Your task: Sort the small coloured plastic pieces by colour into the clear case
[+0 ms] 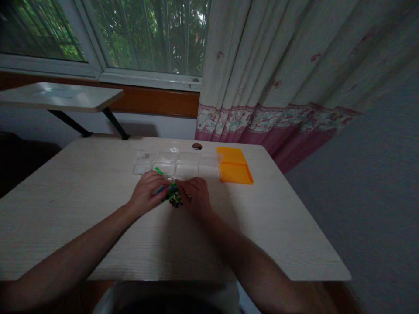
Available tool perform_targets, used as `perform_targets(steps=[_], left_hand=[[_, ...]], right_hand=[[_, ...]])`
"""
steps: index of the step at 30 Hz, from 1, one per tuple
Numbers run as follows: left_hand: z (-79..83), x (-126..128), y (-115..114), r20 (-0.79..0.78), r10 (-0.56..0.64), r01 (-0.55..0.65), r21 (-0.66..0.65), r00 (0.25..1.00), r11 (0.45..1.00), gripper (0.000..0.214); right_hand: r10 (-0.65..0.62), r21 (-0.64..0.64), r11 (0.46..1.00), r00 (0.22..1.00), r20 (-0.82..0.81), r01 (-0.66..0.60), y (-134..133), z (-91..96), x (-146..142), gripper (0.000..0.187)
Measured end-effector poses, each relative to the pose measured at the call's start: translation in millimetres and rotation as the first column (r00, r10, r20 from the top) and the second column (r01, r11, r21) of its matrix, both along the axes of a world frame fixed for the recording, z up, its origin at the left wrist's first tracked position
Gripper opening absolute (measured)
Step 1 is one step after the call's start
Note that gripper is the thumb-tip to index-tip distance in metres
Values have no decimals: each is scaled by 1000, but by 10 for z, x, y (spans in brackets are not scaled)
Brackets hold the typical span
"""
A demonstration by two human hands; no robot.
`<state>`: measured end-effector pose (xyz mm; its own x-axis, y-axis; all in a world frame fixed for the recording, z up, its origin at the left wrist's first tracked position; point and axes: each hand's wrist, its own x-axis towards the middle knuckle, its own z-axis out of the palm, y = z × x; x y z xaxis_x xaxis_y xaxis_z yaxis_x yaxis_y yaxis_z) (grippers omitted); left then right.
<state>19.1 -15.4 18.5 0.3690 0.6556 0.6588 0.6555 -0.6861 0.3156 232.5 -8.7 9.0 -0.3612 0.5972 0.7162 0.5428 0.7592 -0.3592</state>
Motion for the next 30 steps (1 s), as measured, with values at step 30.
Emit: perform_targets(steps=[30], left_hand=[[-181, -456, 387, 28, 500, -496, -87, 866, 864, 15]], right_hand=[[13, -187, 978, 865, 501, 94, -4, 179, 118, 14]])
